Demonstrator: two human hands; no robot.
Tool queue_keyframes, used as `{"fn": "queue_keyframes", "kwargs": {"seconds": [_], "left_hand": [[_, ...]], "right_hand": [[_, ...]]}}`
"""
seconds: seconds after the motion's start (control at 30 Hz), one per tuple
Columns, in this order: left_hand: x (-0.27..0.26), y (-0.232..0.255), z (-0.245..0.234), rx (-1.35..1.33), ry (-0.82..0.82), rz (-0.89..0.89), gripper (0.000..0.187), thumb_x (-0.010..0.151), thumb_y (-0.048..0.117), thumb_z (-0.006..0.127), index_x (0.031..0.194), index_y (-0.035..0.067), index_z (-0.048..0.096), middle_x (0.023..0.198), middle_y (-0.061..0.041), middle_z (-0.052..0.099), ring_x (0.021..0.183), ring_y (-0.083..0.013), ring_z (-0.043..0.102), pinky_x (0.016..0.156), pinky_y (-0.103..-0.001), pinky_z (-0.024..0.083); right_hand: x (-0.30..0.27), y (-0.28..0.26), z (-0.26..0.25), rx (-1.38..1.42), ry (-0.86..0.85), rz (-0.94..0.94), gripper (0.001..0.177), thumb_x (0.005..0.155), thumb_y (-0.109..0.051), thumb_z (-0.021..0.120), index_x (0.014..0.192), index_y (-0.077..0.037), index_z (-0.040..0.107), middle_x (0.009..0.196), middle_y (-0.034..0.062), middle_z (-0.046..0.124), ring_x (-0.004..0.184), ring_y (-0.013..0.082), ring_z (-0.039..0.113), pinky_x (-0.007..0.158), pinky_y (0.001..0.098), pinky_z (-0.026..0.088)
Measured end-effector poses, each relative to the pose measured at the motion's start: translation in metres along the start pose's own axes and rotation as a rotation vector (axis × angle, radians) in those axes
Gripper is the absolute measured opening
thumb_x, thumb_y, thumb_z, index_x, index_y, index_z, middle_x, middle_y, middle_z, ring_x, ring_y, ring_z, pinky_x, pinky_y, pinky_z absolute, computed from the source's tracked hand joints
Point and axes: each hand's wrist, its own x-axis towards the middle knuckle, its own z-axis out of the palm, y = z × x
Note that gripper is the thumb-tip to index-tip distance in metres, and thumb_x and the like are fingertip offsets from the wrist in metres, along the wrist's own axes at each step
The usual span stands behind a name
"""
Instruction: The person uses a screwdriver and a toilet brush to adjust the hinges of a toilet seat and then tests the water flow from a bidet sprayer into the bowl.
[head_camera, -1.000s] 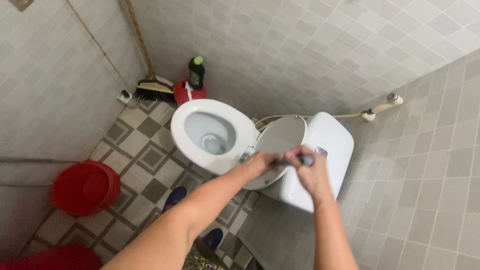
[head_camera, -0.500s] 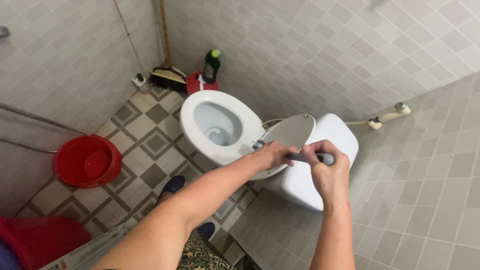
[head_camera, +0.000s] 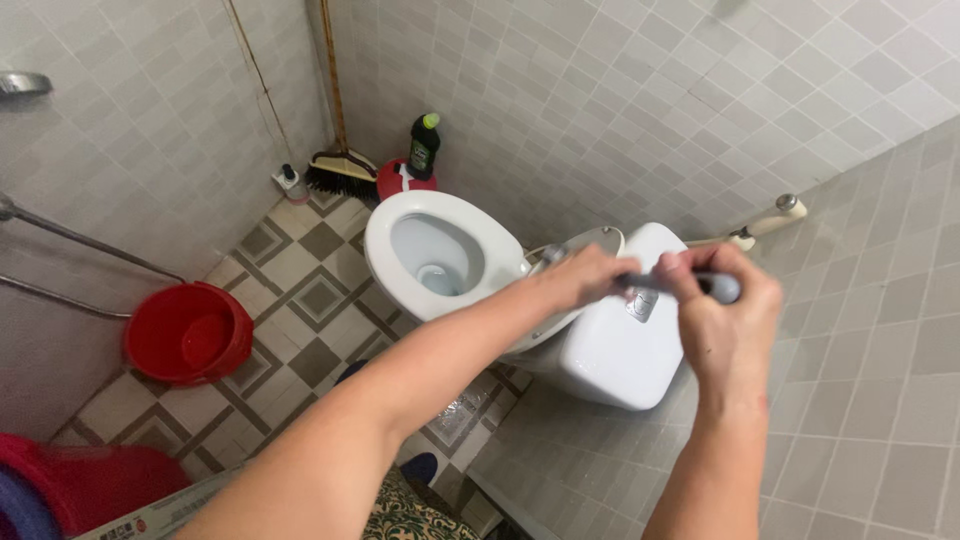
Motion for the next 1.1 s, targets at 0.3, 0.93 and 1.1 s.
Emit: {"fn": "queue_keyframes", "kwargs": {"seconds": [0.3,0.93,1.1], "left_hand": [[-0.052,-0.024,0.016,-0.09,0.076,-0.015,0.032,0.083,0.025,0.08,0.109,0.013,0.066,0.092,-0.013,0.071,0.084,-0.0303,0.068,0.076,-0.042,0.055],[-0.066,-0.087,0.058,-0.093,-0.066,-0.278,0.023,0.089,0.024,0.076,0.108,0.014,0.071,0.094,-0.011,0.075,0.089,-0.0247,0.07,0.084,-0.041,0.054],[0.011,-0.051,0.029,-0.232,-0.069,-0.221,0.014,0.099,0.019,0.07,0.113,0.018,0.07,0.082,-0.018,0.068,0.076,-0.0279,0.063,0.068,-0.044,0.05]], "right_hand": [[0.003,0.021,0.029,0.127,-0.154,0.094,0.015,0.09,-0.013,0.078,0.085,0.0,0.072,0.079,0.008,0.072,0.076,0.0136,0.065,0.069,0.03,0.051],[-0.002,0.079,0.066,0.08,-0.14,0.146,0.015,0.087,-0.017,0.079,0.088,-0.002,0.076,0.082,0.0076,0.075,0.081,0.0149,0.067,0.079,0.0316,0.052],[0.02,0.038,0.021,0.062,0.004,0.003,0.012,0.093,-0.013,0.079,0.095,-0.002,0.074,0.085,0.006,0.072,0.079,0.013,0.065,0.072,0.0301,0.052]]}}
